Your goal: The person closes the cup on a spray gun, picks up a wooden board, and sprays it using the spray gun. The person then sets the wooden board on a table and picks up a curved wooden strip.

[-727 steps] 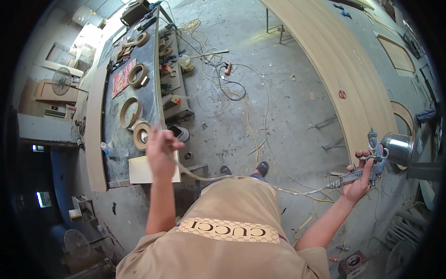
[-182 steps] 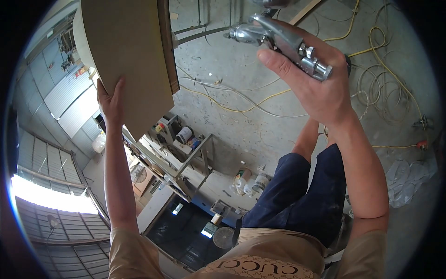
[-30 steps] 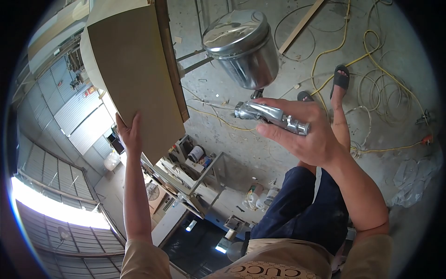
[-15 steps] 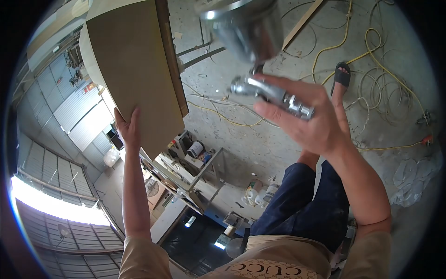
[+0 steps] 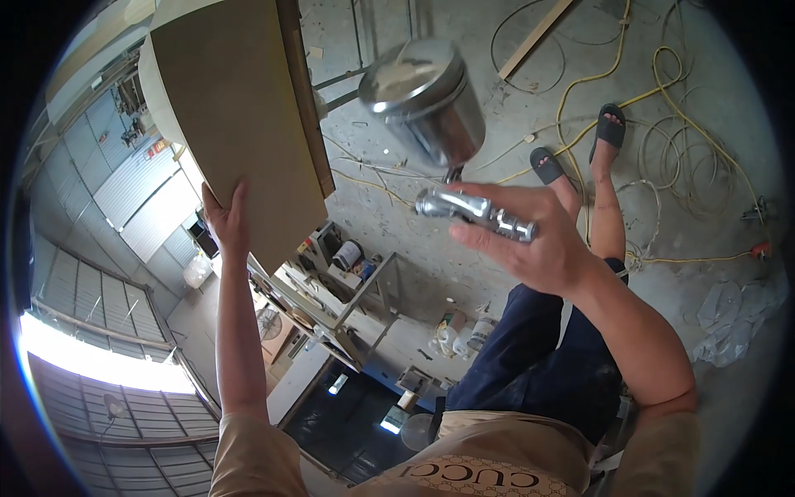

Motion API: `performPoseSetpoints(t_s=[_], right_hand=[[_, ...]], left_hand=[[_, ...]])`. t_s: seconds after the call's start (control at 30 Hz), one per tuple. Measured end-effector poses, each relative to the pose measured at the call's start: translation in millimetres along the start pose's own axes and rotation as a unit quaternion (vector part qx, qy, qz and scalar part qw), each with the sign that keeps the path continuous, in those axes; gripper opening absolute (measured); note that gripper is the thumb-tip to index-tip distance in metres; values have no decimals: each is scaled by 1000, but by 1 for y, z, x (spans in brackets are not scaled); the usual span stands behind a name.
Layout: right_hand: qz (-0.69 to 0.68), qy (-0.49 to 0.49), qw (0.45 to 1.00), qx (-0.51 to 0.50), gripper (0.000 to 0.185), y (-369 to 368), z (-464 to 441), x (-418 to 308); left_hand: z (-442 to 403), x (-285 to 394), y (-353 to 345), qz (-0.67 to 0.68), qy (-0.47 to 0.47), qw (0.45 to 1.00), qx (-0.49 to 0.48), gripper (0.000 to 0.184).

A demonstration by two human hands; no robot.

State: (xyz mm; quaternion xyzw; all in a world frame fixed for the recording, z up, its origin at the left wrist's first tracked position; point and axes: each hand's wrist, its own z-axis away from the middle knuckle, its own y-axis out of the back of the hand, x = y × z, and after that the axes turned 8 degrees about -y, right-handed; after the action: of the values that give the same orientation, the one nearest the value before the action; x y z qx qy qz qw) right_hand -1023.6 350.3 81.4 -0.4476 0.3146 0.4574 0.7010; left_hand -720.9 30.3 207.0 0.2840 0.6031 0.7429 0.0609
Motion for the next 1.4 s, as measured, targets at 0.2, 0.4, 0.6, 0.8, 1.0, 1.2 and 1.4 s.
performPoseSetpoints(t_s=[0.2,0.4,0.6,0.8,1.0,1.2,1.4], right_hand=[[-18,26,989,142,48,29,-24,-24],[-74,34,968,236,47,64,-22,-54],[-50,-20,962,269,43,99,4,-86],[-66,-66,950,298,42,113,9,-104],[-56,-98,933,341,45,117,-8,-123],[-35,-82,925,370,45,122,-25,-141],[-63,-76,927,362,43,127,-37,-143]], left_hand=[[2,-10,2,-30,19,999,-1,54],[3,-9,3,-78,24,997,-3,67],[-6,13,4,-61,49,996,-32,54],[-25,-24,21,22,139,986,-86,44],[-34,-8,28,62,136,985,-82,40],[-103,30,36,1,59,997,-52,40],[-222,73,5,41,6,999,-20,41]])
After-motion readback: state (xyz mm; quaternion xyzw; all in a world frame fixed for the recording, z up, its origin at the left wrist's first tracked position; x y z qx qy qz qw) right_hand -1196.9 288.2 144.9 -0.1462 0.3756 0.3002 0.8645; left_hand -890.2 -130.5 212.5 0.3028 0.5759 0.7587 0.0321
